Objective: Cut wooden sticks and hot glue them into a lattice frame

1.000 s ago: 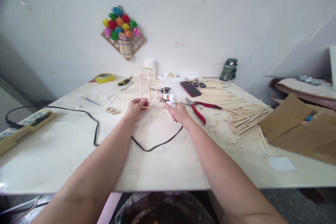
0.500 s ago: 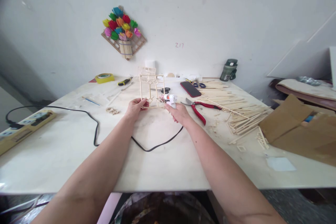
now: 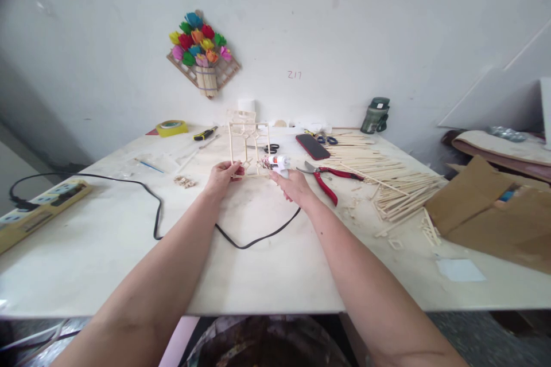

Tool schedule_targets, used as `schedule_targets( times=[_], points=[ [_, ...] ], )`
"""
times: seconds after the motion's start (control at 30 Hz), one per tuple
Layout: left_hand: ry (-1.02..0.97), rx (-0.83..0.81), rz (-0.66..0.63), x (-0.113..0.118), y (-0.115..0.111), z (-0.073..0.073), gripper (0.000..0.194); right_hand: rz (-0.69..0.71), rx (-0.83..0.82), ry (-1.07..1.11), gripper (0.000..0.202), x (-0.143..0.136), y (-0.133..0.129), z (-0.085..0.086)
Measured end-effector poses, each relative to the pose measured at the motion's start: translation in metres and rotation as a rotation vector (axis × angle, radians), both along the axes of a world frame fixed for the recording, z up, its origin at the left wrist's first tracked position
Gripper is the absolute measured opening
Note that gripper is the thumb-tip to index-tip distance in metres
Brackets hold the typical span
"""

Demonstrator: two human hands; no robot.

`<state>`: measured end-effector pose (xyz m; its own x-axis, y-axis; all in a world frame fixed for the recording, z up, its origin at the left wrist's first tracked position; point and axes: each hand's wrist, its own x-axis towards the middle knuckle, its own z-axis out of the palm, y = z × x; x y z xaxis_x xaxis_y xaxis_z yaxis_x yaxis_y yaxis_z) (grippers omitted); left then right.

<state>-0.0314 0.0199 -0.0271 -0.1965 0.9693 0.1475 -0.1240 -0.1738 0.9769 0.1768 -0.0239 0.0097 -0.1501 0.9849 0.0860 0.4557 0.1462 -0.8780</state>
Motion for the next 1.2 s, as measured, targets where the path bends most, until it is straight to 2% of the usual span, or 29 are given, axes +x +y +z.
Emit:
schedule_targets(
  times=[0.33,0.5,0.6,0.73,0.83,0.93,1.07,1.2],
  points=[
    [-0.015,0.004,0.002,-0.001,0.001,-0.001,0.033,-0.020,0.020,-0.025,0.038,-0.002,-0.003,0.003],
    [-0.094,0.024,0.035,-0.006,0.004,-0.002,0.036,0.035,0.094,-0.060,0.038,-0.002,0.000,-0.003],
    [-0.155,0.047,0.071,-0.009,0.005,0.000,0.036,0.013,0.215,-0.194,0.037,-0.004,0.005,-0.011],
    [-0.209,0.088,0.114,-0.011,0.006,0.004,0.035,-0.048,0.330,-0.565,0.044,-0.010,0.006,-0.018],
    [-0.238,0.118,0.139,-0.012,0.006,0.007,0.035,0.015,0.376,-0.764,0.051,-0.018,0.002,-0.021],
    [-0.247,0.153,0.135,-0.013,0.005,0.010,0.034,0.098,0.437,-0.833,0.044,-0.031,-0.003,-0.026],
    [-0.252,0.158,0.116,-0.012,0.004,0.014,0.033,0.144,0.486,-0.890,0.034,-0.049,-0.008,-0.033],
    [-0.235,0.135,0.072,-0.007,0.002,0.017,0.033,0.176,0.486,-0.858,0.034,-0.047,-0.006,-0.024]
  ],
)
